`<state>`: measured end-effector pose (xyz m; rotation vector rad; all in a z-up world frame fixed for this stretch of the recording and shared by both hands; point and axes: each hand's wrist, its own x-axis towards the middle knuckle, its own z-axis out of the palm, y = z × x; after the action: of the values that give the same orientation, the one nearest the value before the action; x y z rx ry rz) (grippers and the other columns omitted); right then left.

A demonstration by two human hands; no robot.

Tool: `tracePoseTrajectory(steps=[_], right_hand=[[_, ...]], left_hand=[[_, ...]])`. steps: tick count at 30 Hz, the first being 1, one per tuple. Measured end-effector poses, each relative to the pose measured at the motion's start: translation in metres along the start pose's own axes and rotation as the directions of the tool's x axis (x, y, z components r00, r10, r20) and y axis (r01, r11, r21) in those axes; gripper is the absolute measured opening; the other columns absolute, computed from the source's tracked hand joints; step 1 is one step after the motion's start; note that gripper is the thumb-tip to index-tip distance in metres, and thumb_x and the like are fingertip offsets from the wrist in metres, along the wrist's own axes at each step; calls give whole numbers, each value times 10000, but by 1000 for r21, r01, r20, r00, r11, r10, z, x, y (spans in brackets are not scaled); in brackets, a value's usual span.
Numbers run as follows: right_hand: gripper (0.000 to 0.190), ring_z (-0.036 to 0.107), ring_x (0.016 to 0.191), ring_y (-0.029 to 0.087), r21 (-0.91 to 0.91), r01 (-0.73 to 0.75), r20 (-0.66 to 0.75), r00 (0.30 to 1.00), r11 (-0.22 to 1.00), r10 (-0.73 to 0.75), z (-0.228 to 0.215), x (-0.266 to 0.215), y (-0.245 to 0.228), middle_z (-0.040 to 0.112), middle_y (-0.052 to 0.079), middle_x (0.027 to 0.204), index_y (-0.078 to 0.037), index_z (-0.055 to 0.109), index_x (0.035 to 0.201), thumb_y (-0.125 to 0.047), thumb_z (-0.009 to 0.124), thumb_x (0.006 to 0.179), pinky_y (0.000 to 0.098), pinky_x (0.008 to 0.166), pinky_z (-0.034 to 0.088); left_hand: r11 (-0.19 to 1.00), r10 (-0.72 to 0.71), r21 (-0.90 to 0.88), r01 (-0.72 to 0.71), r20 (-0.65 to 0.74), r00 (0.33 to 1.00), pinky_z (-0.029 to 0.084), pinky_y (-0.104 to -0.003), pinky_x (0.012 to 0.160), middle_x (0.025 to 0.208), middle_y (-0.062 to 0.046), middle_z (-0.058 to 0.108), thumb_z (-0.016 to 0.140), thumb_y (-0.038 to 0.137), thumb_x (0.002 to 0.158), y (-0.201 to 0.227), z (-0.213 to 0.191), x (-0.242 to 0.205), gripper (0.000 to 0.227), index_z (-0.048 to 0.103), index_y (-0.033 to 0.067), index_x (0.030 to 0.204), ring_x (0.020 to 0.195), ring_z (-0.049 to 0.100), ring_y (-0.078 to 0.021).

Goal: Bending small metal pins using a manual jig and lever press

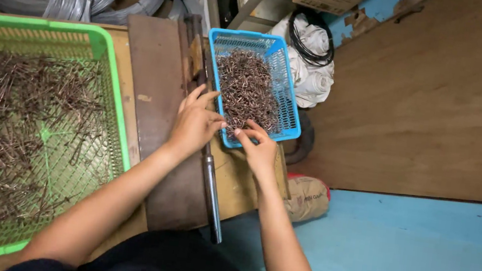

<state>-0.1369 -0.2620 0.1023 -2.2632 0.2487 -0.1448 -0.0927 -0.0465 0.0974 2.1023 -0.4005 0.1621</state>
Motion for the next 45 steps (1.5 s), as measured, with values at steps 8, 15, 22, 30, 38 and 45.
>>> tracePoseTrajectory(steps=[8, 15, 22, 30, 38, 45], right_hand=[[388, 653, 1200, 339, -154, -92, 63, 993, 984, 103, -23, 133, 20, 747, 70, 1196, -167, 821, 985, -516, 795, 816, 457, 1020, 505], [560, 647, 1229, 305, -56, -103, 20, 994, 993, 104, -26, 118, -12, 742, 83, 1208, -155, 798, 1123, -655, 730, 880, 421, 1031, 505], [133, 715, 1073, 245, 23, 80, -59, 995, 997, -79, 24, 53, -22, 793, 33, 1027, -179, 826, 967, -273, 745, 917, 386, 934, 545], [68, 749, 822, 233, 164, 492, 88, 856, 855, -510, 129, -23, -119, 778, 44, 898, -149, 786, 957, -146, 719, 951, 326, 699, 586], [111, 748, 862, 269, 207, 737, 279, 586, 643, -761, 222, -92, -159, 761, 33, 907, -165, 772, 1012, -161, 751, 903, 372, 767, 588], [457, 686, 1071, 485, 90, 719, 655, 478, 689, -585, 276, -137, -191, 687, 258, 1185, -3, 661, 1255, -277, 711, 893, 572, 887, 559]], left_hand=[[922, 224, 320, -217, 18, 975, 349, -593, 1131, 1384, -130, 646, 828, 275, 822, 12, 17, 100, 69, 830, 213, 851, 1431, 429, -407], [970, 141, 200, -139, 4, 990, 297, -629, 1154, 1383, -139, 636, 675, 277, 1006, 23, 2, 106, 165, 794, 201, 1093, 1412, 465, -364], [941, 163, -284, -181, -86, 983, 550, -502, 941, 1140, -210, 753, 648, 150, 1025, 24, -60, -17, 224, 751, 33, 1188, 1098, 700, -405], [957, -254, -184, 226, -147, 956, 559, -514, 860, 1079, -157, 778, 641, 202, 1012, -27, -137, -149, 233, 778, 87, 1161, 1031, 715, -393], [803, -378, 361, 474, -308, 873, 548, -489, 907, 1133, -32, 768, 710, 294, 938, -108, -183, -246, 293, 767, 217, 1215, 1066, 711, -298], [591, -609, 499, 634, -240, 756, 595, -521, 861, 1267, -97, 676, 889, 273, 715, -149, -195, -282, 552, 732, 141, 1227, 1134, 662, -360]])
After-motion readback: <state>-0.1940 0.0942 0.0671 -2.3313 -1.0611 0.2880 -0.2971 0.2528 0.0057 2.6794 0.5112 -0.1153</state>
